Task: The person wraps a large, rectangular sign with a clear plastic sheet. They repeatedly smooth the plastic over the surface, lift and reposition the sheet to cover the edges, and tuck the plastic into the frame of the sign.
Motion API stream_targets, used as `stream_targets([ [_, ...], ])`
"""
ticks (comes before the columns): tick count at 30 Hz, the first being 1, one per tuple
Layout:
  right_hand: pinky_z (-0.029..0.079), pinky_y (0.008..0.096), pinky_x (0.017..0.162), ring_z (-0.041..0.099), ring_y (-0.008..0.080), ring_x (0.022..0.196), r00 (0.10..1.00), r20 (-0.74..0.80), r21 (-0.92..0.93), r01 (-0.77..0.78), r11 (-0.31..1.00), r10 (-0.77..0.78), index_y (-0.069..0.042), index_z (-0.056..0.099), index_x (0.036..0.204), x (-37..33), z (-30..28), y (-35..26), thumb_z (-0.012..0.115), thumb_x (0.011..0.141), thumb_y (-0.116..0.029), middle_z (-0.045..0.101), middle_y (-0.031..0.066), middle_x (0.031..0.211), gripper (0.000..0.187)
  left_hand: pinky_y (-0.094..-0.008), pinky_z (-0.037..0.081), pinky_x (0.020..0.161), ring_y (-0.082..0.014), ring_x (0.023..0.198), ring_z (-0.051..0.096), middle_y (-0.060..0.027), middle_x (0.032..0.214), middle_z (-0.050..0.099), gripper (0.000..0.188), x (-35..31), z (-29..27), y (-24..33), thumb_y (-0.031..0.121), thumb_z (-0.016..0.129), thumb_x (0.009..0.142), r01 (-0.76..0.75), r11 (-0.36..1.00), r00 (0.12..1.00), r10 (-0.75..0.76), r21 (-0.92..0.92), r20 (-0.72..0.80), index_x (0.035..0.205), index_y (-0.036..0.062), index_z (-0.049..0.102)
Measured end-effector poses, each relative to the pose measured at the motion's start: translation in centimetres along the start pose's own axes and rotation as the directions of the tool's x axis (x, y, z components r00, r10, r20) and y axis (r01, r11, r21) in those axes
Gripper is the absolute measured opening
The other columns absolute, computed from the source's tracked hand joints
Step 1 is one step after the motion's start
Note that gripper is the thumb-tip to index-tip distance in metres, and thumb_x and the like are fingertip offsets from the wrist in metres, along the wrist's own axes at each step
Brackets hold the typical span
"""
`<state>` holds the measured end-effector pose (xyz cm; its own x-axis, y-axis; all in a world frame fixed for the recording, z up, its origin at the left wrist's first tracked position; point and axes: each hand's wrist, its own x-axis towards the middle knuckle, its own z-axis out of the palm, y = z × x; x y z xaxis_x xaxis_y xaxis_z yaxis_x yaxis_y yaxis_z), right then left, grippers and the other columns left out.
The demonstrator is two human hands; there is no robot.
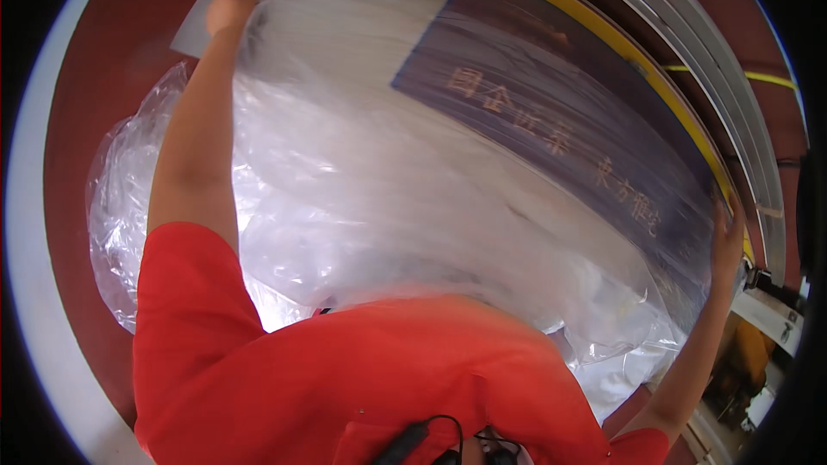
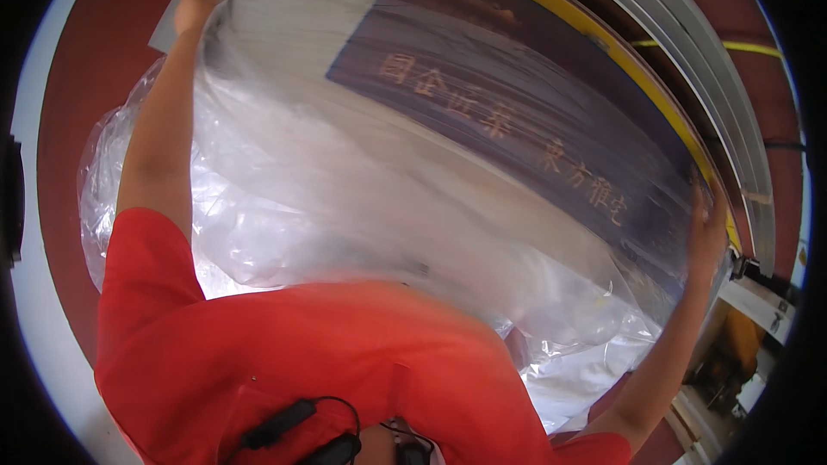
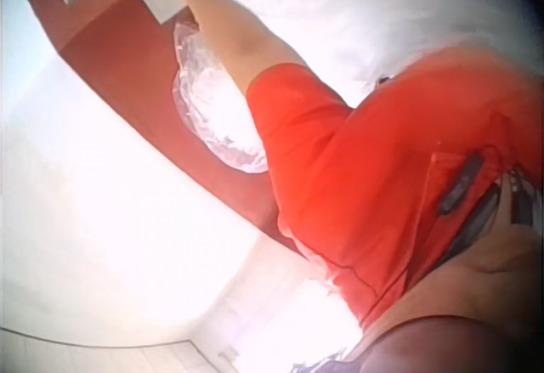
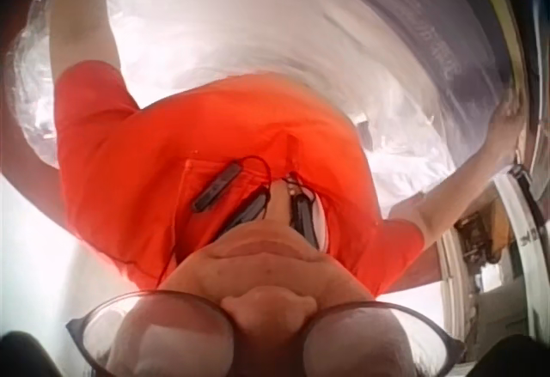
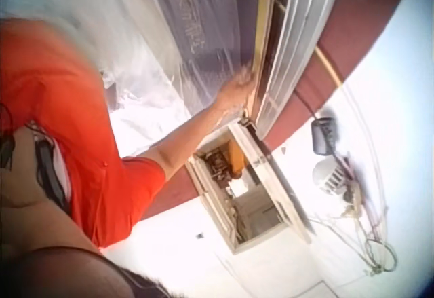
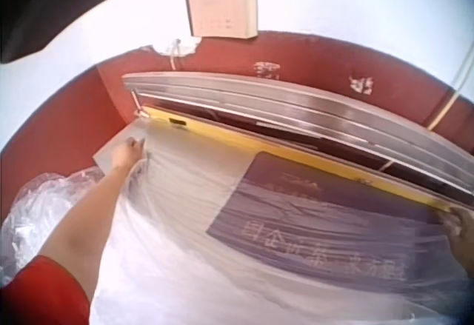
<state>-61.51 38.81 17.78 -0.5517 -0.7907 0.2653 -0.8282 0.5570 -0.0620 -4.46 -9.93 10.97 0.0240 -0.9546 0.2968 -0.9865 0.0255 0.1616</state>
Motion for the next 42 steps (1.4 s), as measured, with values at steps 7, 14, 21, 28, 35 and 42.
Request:
stream_targets([
  [7,0.041,0.0266,0.054,0.051,0.0177,0.06,0.67,0.189,0.8,0.319,0.507,-0.718,-0.002,0.057,0.077,-1.6,-3.0,-33.8,0.057,0.072,-0.015,0.052,0.0086,0.068,0.014,-0.0397,0.041,0.075,-0.0333,0.087,0.052,-0.0149,0.092,0.056,0.039,-0.5,0.4,-1.9,0.038,0.033,0.076,0.029,0.993,0.999,-0.032,-0.111,-0.025,0.091,0.0108,0.056],
  [14,0.044,0.0351,0.054,0.056,0.0259,0.066,0.871,0.056,0.581,0.37,0.725,-0.489,-0.004,0.057,0.08,2.4,6.6,-44.6,0.057,0.069,-0.026,0.055,0.0104,0.065,0.024,-0.0381,0.04,0.076,-0.0322,0.089,0.052,-0.0147,0.094,0.056,0.038,-0.3,0.4,0.3,0.04,0.037,0.078,-0.007,0.964,1.0,0.002,-0.267,-0.018,0.095,0.0117,0.056],
  [21,0.039,0.0202,0.05,0.052,0.0087,0.06,0.007,0.582,0.746,-0.402,0.531,-0.813,-0.006,0.056,0.089,-2.4,-4.4,-37.5,0.05,0.076,-0.025,0.054,-0.001,0.069,0.024,-0.0399,0.04,0.078,-0.0316,0.092,0.051,-0.0155,0.095,0.056,0.041,-0.7,1.1,0.8,0.041,0.037,0.079,-0.009,0.983,1.0,0.014,-0.184,0.022,0.095,0.0083,0.056],
  [28,0.038,0.0232,0.059,0.051,0.0103,0.068,0.694,0.548,0.819,-0.559,0.131,-0.467,-0.005,0.053,0.095,-13.4,-13.6,-14.7,0.053,0.073,-0.021,0.053,0.0002,0.076,0.028,-0.0422,0.035,0.085,-0.0358,0.099,0.046,-0.0224,0.104,0.049,0.047,-1.0,-0.5,2.0,0.039,0.031,0.08,-0.15,0.987,0.973,0.138,0.056,0.184,0.101,0.0016,0.051],
  [35,0.038,0.0262,0.068,0.049,0.0118,0.076,0.76,0.31,0.901,-0.426,0.078,0.571,-0.004,0.049,0.102,-20.5,-21.8,9.2,0.056,0.069,-0.017,0.052,0.0014,0.083,0.036,-0.0429,0.037,0.082,-0.0338,0.099,0.047,-0.0174,0.106,0.05,0.043,3.0,3.8,-1.9,0.041,0.034,0.081,-0.062,0.991,0.995,0.052,0.119,0.084,0.104,0.0069,0.048],
  [42,0.034,0.0236,0.064,0.042,0.0115,0.072,0.863,-0.449,-0.115,-0.311,0.943,0.23,-0.004,0.05,0.095,-13.4,-32.7,8.9,0.051,0.078,-0.032,0.046,0.0022,0.08,0.033,-0.0435,0.037,0.08,-0.0362,0.096,0.047,-0.0198,0.102,0.05,0.044,3.5,5.0,-3.1,0.041,0.033,0.081,-0.085,0.99,0.995,0.079,0.114,0.06,0.1,0.0044,0.048],
])
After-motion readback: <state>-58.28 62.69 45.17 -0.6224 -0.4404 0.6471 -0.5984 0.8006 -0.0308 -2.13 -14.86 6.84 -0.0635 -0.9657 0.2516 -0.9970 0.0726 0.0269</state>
